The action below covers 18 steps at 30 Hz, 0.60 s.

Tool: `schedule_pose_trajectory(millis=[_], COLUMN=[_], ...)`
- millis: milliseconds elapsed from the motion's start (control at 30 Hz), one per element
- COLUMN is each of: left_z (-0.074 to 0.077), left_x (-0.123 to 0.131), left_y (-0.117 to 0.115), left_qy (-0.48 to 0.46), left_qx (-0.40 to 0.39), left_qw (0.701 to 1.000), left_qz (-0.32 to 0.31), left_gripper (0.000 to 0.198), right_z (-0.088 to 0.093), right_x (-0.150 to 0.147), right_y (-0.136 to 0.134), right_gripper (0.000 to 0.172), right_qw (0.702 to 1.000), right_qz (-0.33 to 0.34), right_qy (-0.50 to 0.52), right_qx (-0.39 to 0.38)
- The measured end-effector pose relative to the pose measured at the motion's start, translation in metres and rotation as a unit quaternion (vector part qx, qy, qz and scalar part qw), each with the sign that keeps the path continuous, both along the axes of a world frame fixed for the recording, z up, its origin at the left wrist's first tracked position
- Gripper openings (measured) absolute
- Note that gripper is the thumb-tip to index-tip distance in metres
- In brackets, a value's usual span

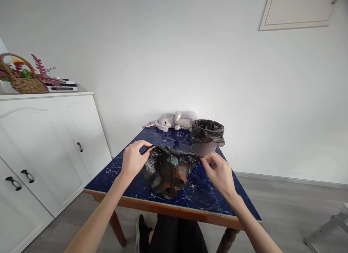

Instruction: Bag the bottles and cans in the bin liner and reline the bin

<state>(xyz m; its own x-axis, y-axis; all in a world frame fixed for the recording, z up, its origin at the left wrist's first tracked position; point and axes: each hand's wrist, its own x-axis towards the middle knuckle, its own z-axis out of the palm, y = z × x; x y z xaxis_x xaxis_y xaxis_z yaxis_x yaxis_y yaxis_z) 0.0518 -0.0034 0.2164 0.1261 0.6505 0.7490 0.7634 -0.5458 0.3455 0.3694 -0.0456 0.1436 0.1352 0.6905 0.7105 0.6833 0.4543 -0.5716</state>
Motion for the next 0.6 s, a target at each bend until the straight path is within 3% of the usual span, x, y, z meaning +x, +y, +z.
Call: schedule_pose_trajectory(millis=[100, 233, 300, 367, 500, 600], left_z=[0.002, 0.003, 0.001, -0.001, 0.000, 0.004], left_x=[0.016, 0.033, 0.038, 0.043, 0.049, 0.049], left_y=[-0.003, -0.006, -0.006, -0.006, -0.006, -0.002], left_qy=[0.046, 0.153, 0.183, 0.148, -0.023, -0.062], left_qx=[-0.010, -0.027, -0.021, -0.014, -0.025, -0.029], left_qw=[0.999, 0.973, 0.961, 0.970, 0.993, 0.996], left_qz=[-0.022, -0.169, -0.205, -0.190, -0.117, -0.061], left_gripper=[0.020, 0.041, 0.041, 0.037, 0.026, 0.022], right_z=[0.003, 0.009, 0.009, 0.006, -0.008, -0.017], right_x=[-0.009, -0.015, -0.013, -0.006, 0.013, 0.022], right_y=[0.000, 0.000, 0.002, 0.006, 0.019, 0.025], right_gripper=[0.033, 0.034, 0.035, 0.036, 0.040, 0.042], right_qw=[1.000, 0.999, 0.999, 0.999, 0.991, 0.989], right_qz=[0.017, 0.029, 0.026, 0.015, -0.018, -0.035], right_qy=[0.011, 0.012, 0.020, 0.039, 0.112, 0.130], right_qx=[-0.004, -0.011, -0.017, -0.032, -0.067, -0.066])
